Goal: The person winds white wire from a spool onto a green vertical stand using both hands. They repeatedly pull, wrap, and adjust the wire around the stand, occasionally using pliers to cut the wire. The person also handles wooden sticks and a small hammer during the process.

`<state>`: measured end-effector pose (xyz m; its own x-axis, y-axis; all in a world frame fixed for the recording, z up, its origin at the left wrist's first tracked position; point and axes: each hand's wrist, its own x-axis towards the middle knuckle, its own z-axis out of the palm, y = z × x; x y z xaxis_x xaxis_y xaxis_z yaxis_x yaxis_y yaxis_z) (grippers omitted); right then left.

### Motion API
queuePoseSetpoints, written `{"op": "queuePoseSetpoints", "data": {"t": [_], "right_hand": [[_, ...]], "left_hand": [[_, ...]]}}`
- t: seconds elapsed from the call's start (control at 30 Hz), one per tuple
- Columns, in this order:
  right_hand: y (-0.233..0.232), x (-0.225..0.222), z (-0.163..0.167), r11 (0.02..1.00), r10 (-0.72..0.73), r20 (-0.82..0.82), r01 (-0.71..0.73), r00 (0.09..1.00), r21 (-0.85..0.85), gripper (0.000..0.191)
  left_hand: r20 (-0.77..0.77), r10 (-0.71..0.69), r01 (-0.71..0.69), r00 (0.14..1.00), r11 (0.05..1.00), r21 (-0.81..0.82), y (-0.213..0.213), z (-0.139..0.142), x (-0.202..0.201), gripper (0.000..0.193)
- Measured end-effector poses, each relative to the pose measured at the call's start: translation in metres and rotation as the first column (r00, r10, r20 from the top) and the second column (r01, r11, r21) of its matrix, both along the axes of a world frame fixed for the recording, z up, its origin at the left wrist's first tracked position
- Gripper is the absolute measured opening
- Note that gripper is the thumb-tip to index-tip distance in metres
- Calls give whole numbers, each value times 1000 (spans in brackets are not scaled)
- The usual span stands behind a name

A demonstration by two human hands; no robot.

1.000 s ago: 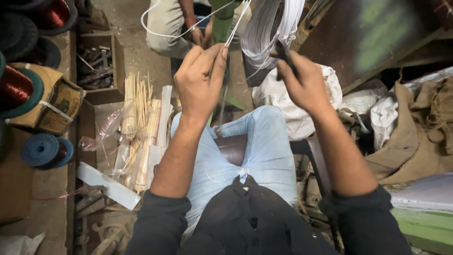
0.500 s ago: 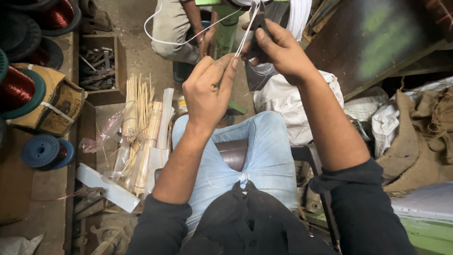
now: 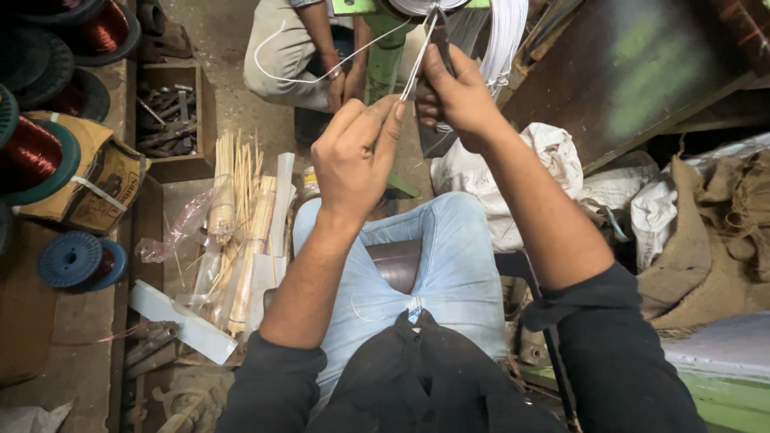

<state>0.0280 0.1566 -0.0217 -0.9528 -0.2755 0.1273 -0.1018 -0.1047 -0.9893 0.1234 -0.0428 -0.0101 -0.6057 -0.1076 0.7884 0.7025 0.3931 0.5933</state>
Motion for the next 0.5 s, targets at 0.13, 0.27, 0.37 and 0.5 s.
{"op": "queuePoseSetpoints", "data": {"t": [0.13,0.27,0.37,0.5], "right_hand": [[-8,-10,-9,865,-301,-329,401,895,301,38],[-9,-17,-14,704,-249,-714,629,654,330,34],[-6,-14,-21,694,-284,-602,593,746,408,34],[25,25,-39,755,123,-422,191,898,627,32]], "left_hand": [[-20,-1,1,1000,1000,-11,0,1,0,13],[-37,-29,29,999,1000,10,2,2,3,13],[-39,-18,19,999,999,26,-1,7,9,12],[68,-26,39,997,979,-199,-20,15,17,11]]}}
